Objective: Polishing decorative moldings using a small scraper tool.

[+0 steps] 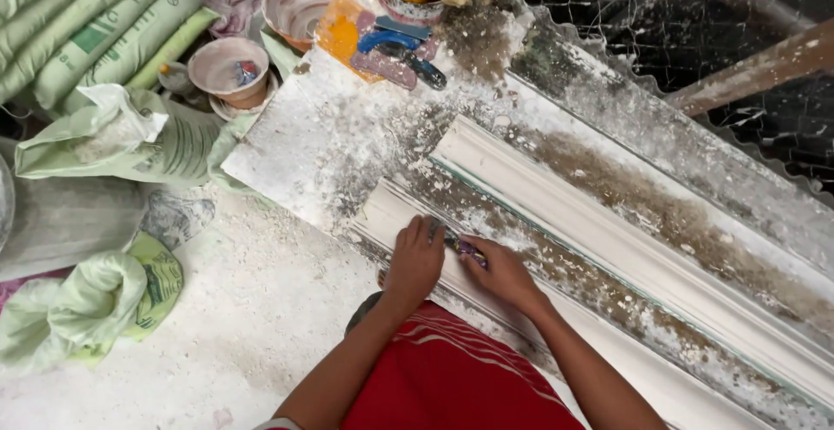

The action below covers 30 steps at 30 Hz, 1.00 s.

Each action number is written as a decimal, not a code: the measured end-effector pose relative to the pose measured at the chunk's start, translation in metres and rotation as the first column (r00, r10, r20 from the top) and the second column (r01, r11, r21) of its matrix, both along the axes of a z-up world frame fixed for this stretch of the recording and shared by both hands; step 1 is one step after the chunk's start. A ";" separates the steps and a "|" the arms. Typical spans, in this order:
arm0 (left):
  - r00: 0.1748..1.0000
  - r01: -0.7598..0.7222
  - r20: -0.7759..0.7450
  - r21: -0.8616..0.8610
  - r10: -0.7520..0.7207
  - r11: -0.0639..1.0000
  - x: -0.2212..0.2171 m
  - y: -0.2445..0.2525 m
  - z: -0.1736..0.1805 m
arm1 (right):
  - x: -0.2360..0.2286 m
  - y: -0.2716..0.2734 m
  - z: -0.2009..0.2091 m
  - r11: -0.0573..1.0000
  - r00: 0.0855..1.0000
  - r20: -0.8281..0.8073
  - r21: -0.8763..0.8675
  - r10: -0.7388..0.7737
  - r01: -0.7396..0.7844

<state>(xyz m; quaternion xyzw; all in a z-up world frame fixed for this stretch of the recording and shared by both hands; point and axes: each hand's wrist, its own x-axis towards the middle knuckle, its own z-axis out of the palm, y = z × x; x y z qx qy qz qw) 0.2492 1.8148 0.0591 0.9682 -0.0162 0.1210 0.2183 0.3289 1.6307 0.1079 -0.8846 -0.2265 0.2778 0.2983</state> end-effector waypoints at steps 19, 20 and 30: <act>0.995 0.102 -0.008 -0.064 -0.103 0.993 0.052 0.013 0.016 | 0.049 -0.005 0.031 0.999 1.000 -0.016 0.042 0.022 -0.022; 0.996 0.093 0.024 -0.080 -0.091 0.992 0.067 0.007 0.017 | 0.062 -0.009 0.032 1.000 1.000 -0.006 -0.005 -0.009 0.009; 0.997 0.075 0.002 0.047 -0.075 0.996 0.192 -0.007 -0.011 | 0.176 -0.020 -0.009 0.999 0.995 0.096 0.010 -0.038 0.038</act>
